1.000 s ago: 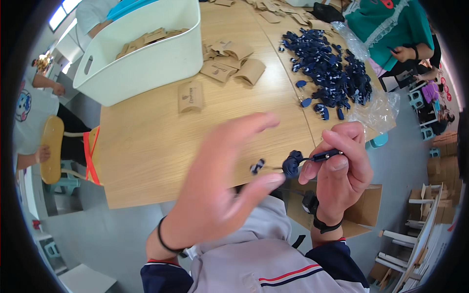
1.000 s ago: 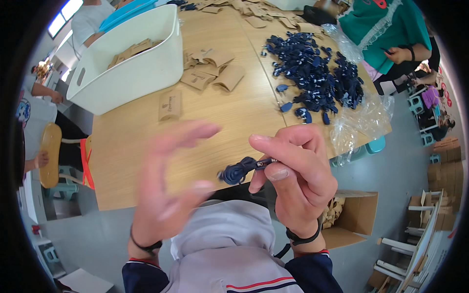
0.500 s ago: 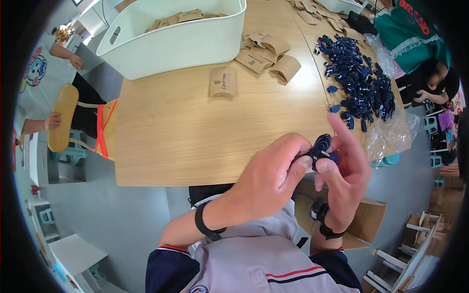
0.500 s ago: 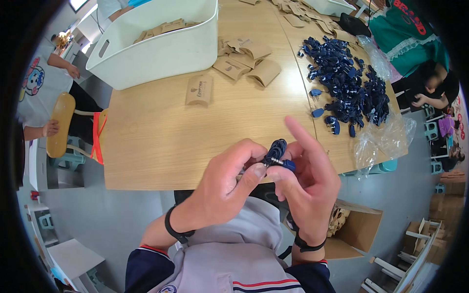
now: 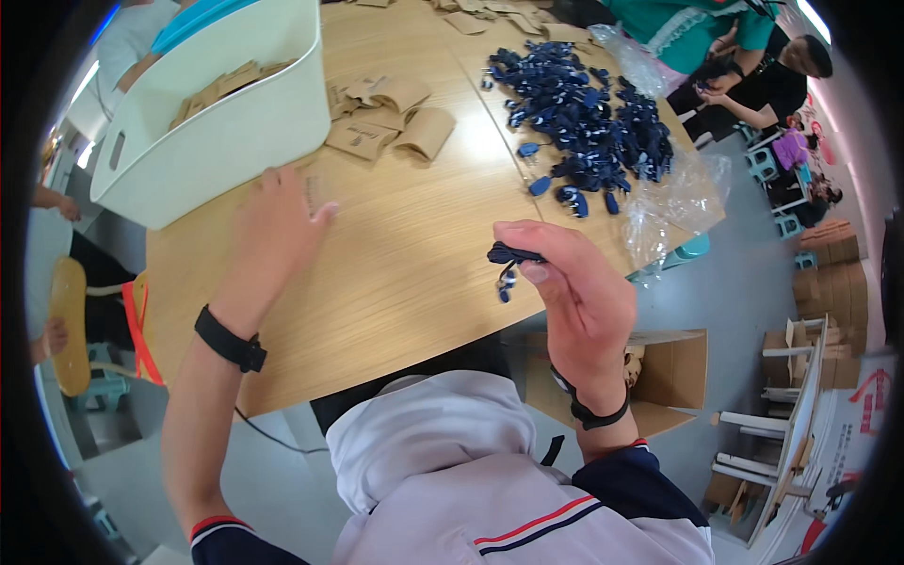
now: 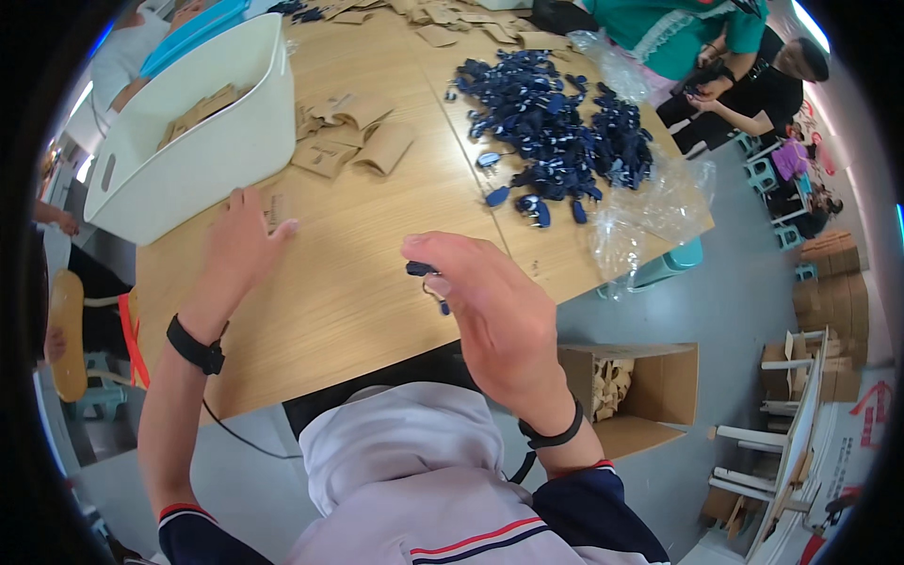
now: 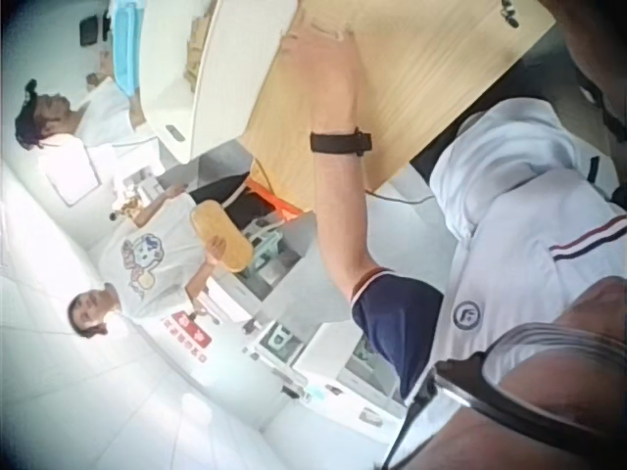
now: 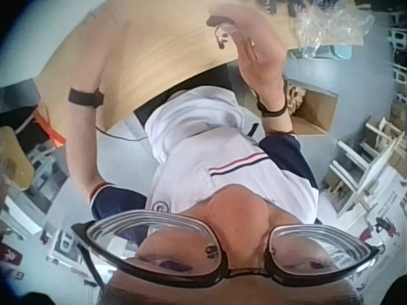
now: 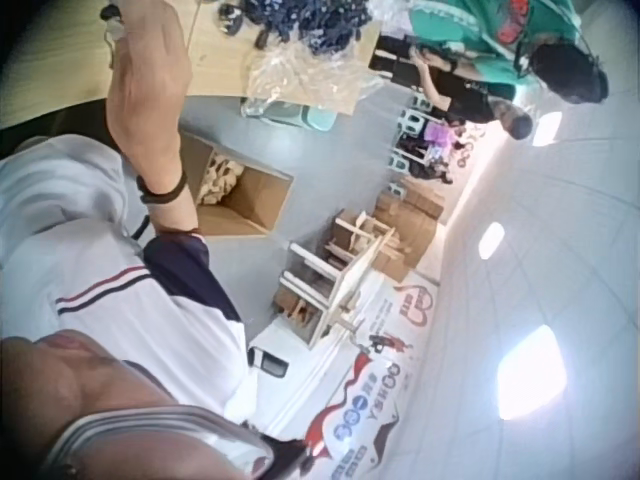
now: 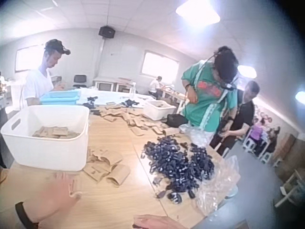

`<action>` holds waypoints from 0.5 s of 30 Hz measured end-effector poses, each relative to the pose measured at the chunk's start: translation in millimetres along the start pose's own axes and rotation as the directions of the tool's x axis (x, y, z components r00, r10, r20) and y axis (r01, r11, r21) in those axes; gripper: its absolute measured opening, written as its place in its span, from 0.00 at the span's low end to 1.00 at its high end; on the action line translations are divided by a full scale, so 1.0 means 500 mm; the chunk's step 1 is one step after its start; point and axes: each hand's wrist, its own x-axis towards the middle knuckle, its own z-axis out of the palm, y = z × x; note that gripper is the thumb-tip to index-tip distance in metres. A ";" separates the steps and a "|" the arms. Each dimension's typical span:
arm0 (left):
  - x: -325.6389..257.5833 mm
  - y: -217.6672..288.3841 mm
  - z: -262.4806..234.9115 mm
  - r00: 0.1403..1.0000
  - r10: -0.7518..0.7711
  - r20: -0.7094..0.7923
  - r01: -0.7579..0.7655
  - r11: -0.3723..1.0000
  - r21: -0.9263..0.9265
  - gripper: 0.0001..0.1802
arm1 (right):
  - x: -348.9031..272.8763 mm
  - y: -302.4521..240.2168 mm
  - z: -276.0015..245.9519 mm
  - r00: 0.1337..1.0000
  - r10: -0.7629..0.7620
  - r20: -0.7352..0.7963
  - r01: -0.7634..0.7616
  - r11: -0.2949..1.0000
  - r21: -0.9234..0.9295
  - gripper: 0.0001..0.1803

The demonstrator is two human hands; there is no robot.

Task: Assembling small blue components into individual cardboard packaging sleeves.

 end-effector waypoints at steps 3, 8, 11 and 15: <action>0.005 -0.011 0.011 0.995 -0.054 0.079 0.056 0.998 -0.024 0.21 | 0.013 0.001 -0.021 0.991 -0.137 0.007 0.136 0.976 -0.169 0.20; -0.014 -0.005 0.014 0.991 0.071 0.113 -0.084 0.990 0.113 0.18 | 0.024 -0.023 -0.015 0.957 0.068 -0.284 -0.009 0.979 0.205 0.17; -0.021 -0.021 0.014 0.992 0.086 0.096 -0.100 0.982 0.160 0.13 | 0.034 -0.021 -0.037 0.965 -0.043 -0.257 0.064 0.995 0.077 0.16; -0.041 0.020 -0.068 0.982 -0.051 0.182 0.076 0.988 -0.131 0.15 | 0.047 -0.035 -0.052 0.932 -0.276 -0.236 0.221 0.946 -0.237 0.15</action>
